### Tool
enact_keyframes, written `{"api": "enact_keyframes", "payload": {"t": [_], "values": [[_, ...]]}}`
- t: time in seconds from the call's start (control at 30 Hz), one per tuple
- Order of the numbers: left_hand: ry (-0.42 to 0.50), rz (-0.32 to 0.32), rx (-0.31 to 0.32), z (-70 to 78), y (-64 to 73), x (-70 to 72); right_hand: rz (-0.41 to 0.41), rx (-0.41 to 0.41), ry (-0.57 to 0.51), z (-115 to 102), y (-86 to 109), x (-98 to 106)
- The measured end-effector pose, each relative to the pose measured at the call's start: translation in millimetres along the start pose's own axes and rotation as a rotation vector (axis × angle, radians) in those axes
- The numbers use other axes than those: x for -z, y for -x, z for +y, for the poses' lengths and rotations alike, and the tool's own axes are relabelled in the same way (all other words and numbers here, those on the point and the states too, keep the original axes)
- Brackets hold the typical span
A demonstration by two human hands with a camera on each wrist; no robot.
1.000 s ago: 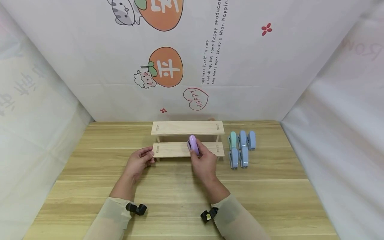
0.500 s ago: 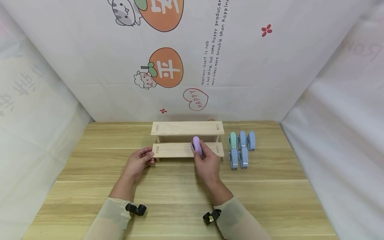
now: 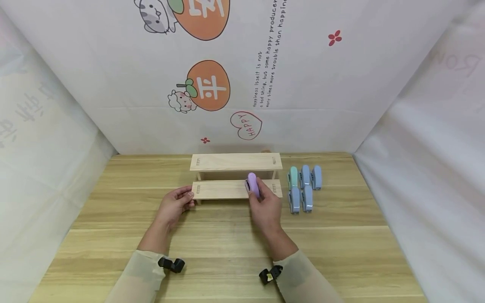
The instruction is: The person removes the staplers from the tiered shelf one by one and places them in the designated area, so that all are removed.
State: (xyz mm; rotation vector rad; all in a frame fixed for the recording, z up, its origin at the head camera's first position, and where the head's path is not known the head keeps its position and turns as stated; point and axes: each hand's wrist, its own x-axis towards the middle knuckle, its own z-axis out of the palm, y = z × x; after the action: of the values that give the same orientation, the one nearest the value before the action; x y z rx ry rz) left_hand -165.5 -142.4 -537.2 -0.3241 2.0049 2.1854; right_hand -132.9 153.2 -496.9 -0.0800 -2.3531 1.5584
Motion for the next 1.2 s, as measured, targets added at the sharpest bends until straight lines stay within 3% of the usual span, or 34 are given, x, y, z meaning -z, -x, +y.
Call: {"api": "enact_keyframes", "payload": {"t": [0.17, 0.47, 0.83, 1.2], "values": [[0.007, 0.009, 0.006, -0.2, -0.5, -0.3, 0.008, 0.002, -0.035, 1.5, 0.1, 3.4], [-0.008, -0.007, 0.001, 1.6, 2.6, 0.6, 0.023, -0.045, 0.038, 0.8, 0.8, 8.6], [-0.013, -0.001, -0.007, 0.6, 1.7, 0.5, 0.047, -0.011, 0.033, 2.5, 1.0, 16.1], [-0.010, -0.002, 0.006, 1.3, 2.6, 0.1, 0.041, -0.067, 0.002, 7.3, 3.7, 23.9]]}}
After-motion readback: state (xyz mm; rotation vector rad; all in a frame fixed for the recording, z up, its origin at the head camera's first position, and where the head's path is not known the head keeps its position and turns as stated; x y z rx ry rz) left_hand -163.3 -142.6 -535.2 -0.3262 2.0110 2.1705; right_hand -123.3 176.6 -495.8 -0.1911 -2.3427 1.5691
